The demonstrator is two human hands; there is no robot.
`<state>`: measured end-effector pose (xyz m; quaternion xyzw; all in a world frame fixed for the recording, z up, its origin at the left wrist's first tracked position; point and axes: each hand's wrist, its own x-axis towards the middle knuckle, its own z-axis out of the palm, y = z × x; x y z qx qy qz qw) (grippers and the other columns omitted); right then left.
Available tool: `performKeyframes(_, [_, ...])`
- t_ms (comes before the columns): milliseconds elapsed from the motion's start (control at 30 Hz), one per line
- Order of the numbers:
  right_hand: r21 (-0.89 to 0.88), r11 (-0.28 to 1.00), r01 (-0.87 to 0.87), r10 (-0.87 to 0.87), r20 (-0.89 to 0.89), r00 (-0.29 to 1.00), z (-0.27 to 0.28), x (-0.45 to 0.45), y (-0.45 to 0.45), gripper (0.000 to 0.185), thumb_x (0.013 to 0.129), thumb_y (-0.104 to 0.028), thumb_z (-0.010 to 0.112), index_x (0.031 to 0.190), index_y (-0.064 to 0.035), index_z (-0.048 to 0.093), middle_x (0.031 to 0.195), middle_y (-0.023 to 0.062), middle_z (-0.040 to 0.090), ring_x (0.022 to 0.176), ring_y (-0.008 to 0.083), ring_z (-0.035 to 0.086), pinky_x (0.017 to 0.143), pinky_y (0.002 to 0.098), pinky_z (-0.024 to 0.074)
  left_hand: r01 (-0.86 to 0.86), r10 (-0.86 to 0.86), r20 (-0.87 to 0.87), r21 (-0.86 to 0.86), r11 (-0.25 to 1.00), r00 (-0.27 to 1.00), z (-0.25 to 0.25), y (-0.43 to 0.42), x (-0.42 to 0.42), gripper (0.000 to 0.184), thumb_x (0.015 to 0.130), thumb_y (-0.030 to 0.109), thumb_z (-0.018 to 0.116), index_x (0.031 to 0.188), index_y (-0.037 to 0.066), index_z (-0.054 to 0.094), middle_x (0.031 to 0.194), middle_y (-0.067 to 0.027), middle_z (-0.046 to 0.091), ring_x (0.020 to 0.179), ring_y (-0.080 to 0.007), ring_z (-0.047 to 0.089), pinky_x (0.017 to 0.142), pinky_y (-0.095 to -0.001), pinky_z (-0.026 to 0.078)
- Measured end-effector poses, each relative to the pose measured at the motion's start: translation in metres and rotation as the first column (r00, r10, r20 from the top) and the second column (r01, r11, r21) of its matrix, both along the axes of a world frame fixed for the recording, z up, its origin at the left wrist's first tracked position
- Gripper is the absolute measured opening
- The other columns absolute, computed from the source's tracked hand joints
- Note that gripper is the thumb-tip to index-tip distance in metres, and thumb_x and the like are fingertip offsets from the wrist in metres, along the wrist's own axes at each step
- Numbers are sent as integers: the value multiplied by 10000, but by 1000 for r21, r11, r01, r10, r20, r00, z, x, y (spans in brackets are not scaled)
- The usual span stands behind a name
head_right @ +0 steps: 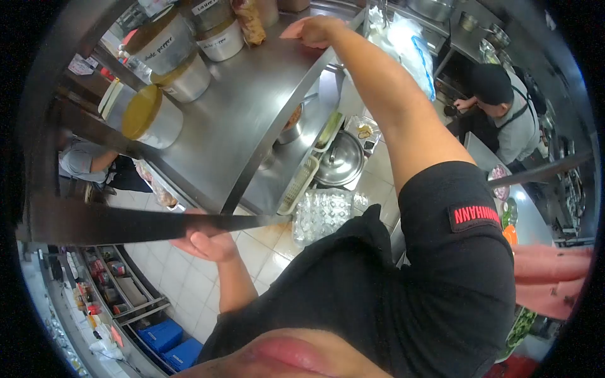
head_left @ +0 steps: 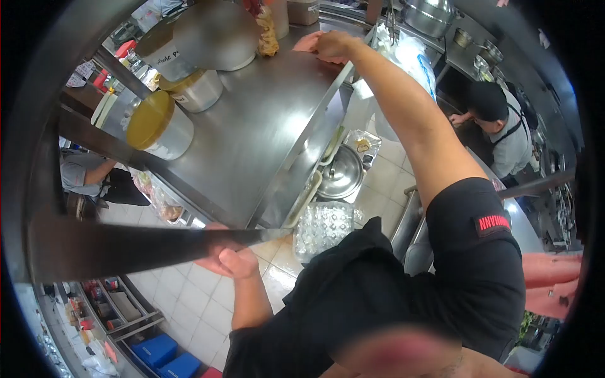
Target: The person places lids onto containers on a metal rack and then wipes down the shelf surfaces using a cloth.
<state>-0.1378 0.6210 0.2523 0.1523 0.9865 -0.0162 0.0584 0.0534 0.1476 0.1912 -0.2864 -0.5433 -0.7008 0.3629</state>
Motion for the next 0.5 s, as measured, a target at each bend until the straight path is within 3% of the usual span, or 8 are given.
performKeyframes(33, [-73,997,-30,33,40,999,4,-3,12,370,725,-209,602,1071,-166,725,1171,137,656,1105,371,608,885,660,436,-74,71,80,41,996,994,-4,1,4,655,907,327,466,1386,-82,287,1254,-237,452,1062,-277,509,906,-383,435])
performKeyframes(67, [-15,1000,14,-14,-2,1000,4,-7,23,343,747,-194,584,1057,-147,723,1125,137,669,1055,358,628,847,587,472,-191,196,76,-71,979,978,1,1,6,665,912,370,448,1376,-83,303,1148,-207,487,936,-251,504,814,-363,439])
performKeyframes(133, [87,990,106,-98,-99,990,7,-13,34,297,791,-164,547,1029,-111,717,1033,135,696,956,332,668,771,442,545,-172,177,115,-51,984,978,7,7,10,683,930,457,441,1370,-47,301,947,-146,528,799,-211,486,705,-353,408])
performKeyframes(167, [121,971,205,-205,-12,979,15,-21,36,286,761,-153,570,981,-41,714,988,176,694,929,328,677,742,417,554,-264,271,113,-73,962,956,16,17,11,672,939,487,403,1354,-35,319,842,-109,506,711,-183,432,631,-341,364])
performKeyframes(300, [-54,998,-29,19,-172,985,15,-25,74,248,712,-128,608,905,-21,719,855,187,700,811,340,693,673,409,550,-210,208,125,3,978,970,16,22,9,618,953,462,387,1349,-10,340,776,-75,474,629,-151,392,562,-291,335])
performKeyframes(400, [-47,986,-161,137,-331,934,20,-28,84,221,732,-155,627,903,-48,719,855,169,701,806,328,691,662,409,549,-254,242,142,73,964,960,18,27,9,597,964,450,364,1345,-9,353,754,-67,464,613,-142,386,549,-277,333])
performKeyframes(500, [-312,930,-193,-21,-569,822,65,6,71,158,838,-161,592,799,-52,699,726,125,672,635,215,625,554,363,490,-282,274,135,47,958,952,19,28,8,594,973,459,345,1335,-12,371,741,-61,447,613,-140,382,550,-274,336])
